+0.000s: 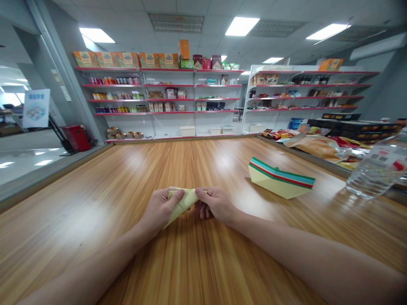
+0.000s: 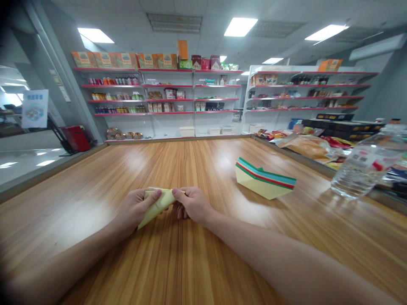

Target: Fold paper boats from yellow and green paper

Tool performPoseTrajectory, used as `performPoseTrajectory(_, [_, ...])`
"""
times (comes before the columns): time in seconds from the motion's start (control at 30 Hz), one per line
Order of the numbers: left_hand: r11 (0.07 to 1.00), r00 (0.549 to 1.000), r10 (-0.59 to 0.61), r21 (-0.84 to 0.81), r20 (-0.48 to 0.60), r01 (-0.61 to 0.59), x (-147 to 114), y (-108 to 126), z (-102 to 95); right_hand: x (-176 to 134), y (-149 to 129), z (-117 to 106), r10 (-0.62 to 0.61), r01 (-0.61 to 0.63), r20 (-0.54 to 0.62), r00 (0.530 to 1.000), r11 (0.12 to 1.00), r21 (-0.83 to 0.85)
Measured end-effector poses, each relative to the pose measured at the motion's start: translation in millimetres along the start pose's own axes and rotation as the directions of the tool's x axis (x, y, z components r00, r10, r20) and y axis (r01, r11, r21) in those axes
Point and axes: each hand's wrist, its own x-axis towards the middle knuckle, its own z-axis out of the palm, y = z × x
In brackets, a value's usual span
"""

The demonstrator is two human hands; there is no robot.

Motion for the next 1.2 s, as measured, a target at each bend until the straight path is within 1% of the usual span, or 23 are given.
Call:
performPoseTrajectory(0.2, [0.998,0.998,0.046,0.049,-0.035,-0.044,-0.9,0.8,0.2,-0.3,0.5,0.4,0.002,-0.002,-0.002,1.0,1.0,0.028])
performPoseTrajectory(0.3, [0.996,0.996,0.067,0.065,-0.056,-0.063,-0.8,0.8,0.5,-1.8,-3.2,1.4,-0.011,0.011,-0.009,1.0,1.0,0.002])
performPoseTrajectory(0.43, [0.996,0.995,0.07,0.051,-0.066,-0.067,-0.8,1.1,0.6,-2.7,-7.5,2.3,-0.029,0.026,-0.075,0.997,0.999,-0.037])
performPoseTrajectory(0.57, [0.999,0.992,0.016,0.039,-0.124,-0.011,-1.0,-1.9,-0.4,-1.5,-8.1,1.3,0.048,-0.032,-0.147,0.988,0.994,0.106])
performPoseTrajectory(0.67, [1.0,0.993,0.0,0.007,-0.118,0.001,-0.4,-5.3,-1.4,-0.6,-7.7,0.7,0.084,-0.057,-0.162,0.983,0.985,0.161])
performPoseTrajectory(0.73, [1.0,0.994,-0.009,-0.016,-0.111,0.008,0.2,-5.9,-1.4,-0.5,-6.6,0.7,0.074,-0.053,-0.151,0.986,0.989,0.135])
performPoseTrajectory(0.83, [0.999,0.995,-0.024,-0.05,-0.1,0.019,0.4,-3.6,-0.1,-1.5,-4.4,1.3,0.013,-0.009,-0.105,0.994,0.999,0.038])
performPoseTrajectory(0.93, [0.998,0.998,-0.02,-0.064,-0.057,0.016,-0.7,-0.7,1.3,-4.2,-3.6,1.9,-0.03,0.027,-0.064,0.997,0.999,-0.046])
performPoseTrajectory(1.03, [0.998,0.999,-0.031,-0.049,-0.022,0.03,-1.7,-0.5,1.3,-6.3,-4.3,2.3,-0.003,-0.002,-0.066,0.998,0.998,-0.064])
performPoseTrajectory(1.2, [0.999,0.999,-0.04,-0.024,-0.03,0.039,-1.0,-0.7,0.4,-6.0,-3.7,2.0,0.032,-0.039,-0.104,0.994,0.997,-0.064])
